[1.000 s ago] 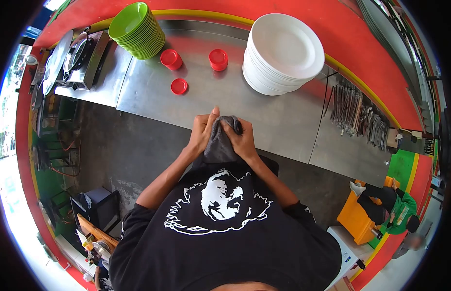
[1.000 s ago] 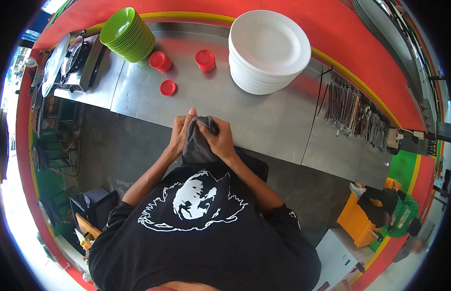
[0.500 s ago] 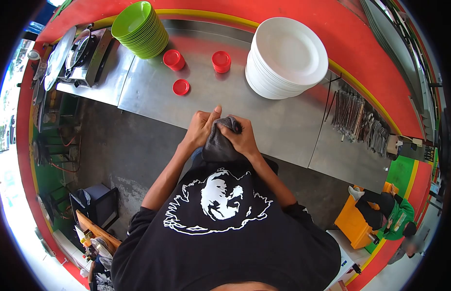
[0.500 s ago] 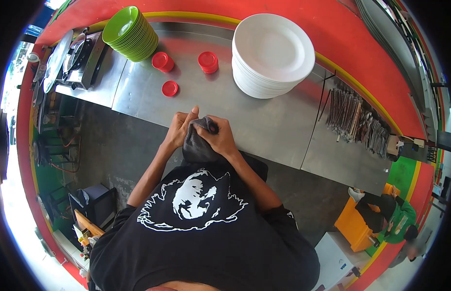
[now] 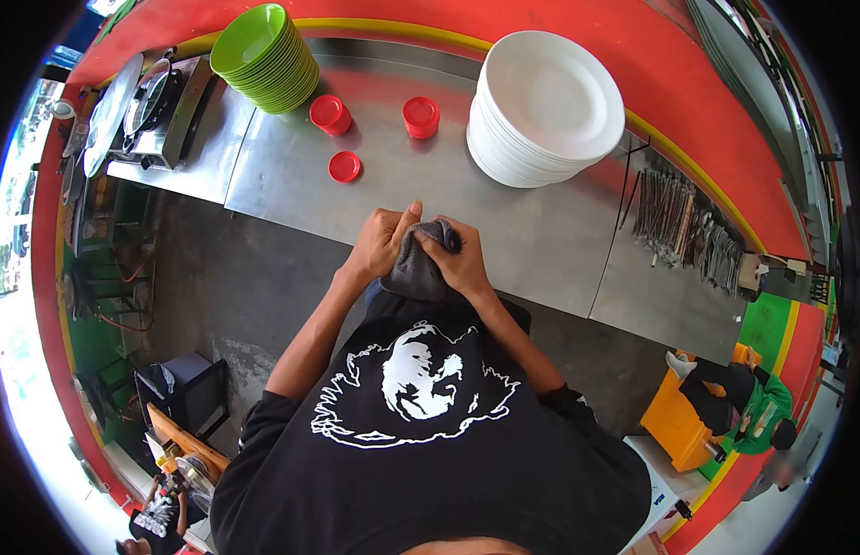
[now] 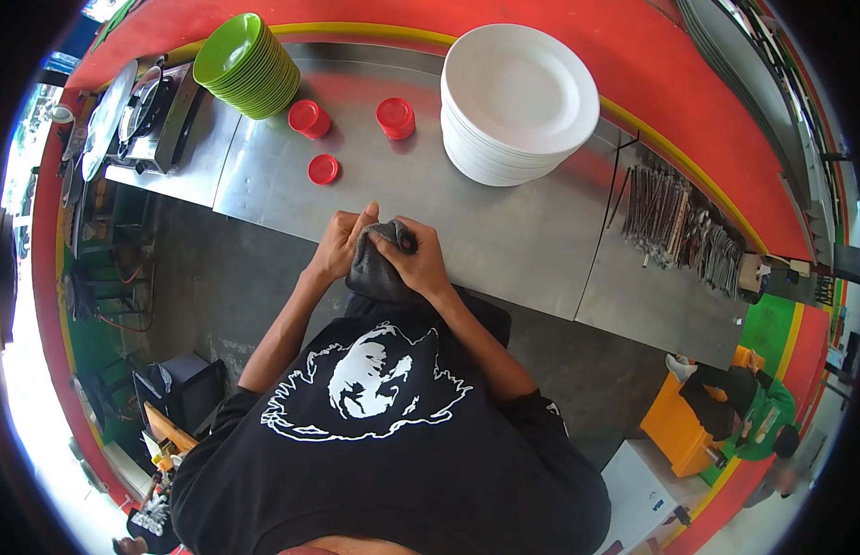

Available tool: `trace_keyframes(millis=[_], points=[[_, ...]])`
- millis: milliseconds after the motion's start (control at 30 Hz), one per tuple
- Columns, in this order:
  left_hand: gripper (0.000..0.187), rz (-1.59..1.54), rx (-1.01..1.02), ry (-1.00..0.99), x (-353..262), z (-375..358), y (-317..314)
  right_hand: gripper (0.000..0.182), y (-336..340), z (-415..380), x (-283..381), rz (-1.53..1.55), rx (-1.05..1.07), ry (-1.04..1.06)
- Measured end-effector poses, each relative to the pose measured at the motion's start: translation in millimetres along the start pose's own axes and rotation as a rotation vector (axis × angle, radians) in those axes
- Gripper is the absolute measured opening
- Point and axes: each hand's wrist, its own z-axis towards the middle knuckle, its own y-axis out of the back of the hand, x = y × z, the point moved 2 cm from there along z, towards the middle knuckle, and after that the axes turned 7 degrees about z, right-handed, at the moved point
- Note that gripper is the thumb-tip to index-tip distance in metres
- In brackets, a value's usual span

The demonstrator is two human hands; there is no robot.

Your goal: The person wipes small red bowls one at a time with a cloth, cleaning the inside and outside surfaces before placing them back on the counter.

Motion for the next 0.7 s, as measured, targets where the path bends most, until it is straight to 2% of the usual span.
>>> trace_keyframes(millis=[100, 233, 300, 500, 633, 700], points=[[0.060, -0.051, -0.183, 0.132, -14, -3, -5, 0.021, 3, 5, 2, -0.058, -0.017, 0.106], [0.059, -0.324, -0.039, 0.285, -3, -4, -17, 0.022, 9, 10, 0, -0.213, 0.001, 0.375], [0.058, -0.491, 0.007, 0.297, -8, -12, -25, 0.023, 9, 4, -5, -0.141, -0.007, 0.329], [0.059, -0.638, -0.103, 0.178, 6, -22, -42, 0.026, 2, -2, -7, -0.015, 0.003, 0.352], [0.056, -0.709, -0.223, 0.267, 0, -27, -41, 0.025, -2, -3, -9, 0.002, -0.047, 0.400], [0.054, -0.784, -0.286, 0.267, -5, -25, -38, 0.024, 2, -4, -15, 0.023, -0.095, 0.352]])
